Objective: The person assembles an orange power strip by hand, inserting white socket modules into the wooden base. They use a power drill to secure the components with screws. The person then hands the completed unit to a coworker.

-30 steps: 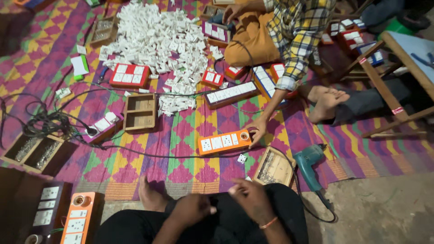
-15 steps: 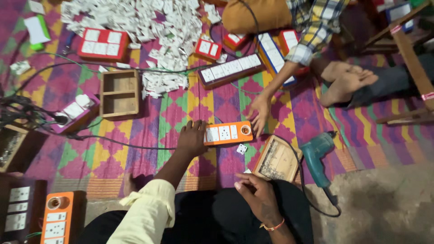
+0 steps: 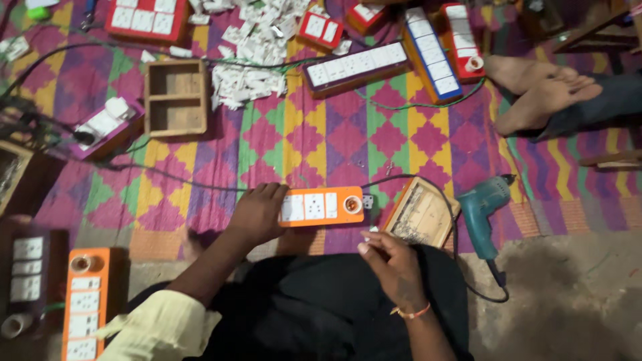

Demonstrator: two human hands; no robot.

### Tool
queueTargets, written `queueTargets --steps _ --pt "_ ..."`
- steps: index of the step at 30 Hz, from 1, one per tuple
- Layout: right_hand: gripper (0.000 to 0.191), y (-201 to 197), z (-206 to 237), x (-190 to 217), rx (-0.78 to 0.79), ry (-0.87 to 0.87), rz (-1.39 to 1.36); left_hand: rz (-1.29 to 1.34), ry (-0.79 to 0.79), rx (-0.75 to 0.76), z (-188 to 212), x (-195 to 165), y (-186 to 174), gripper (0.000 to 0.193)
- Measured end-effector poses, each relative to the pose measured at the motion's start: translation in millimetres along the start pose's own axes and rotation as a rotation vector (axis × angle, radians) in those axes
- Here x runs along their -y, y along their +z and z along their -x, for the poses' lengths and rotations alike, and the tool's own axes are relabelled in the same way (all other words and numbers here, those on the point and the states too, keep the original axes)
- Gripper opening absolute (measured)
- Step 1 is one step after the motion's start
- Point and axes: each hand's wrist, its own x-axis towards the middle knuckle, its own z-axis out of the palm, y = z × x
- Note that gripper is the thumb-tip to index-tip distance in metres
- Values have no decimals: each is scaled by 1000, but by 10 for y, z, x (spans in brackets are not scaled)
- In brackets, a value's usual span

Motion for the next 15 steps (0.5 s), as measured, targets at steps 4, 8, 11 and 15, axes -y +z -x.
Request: queueTargets --steps 4,8,11,15 --pt "42 123 -10 -56 -23 -88 382 21 -89 79 653 264 38 88" --pt "67 369 -330 -27 152 -282 714 33 -87 82 895 427 170 91" --pt "95 602 -608 5 387 -190 869 41 -123 68 877 445 267 97" --pt "115 930 -747 -73 572 -29 986 35 -129 27 880 480 336 106"
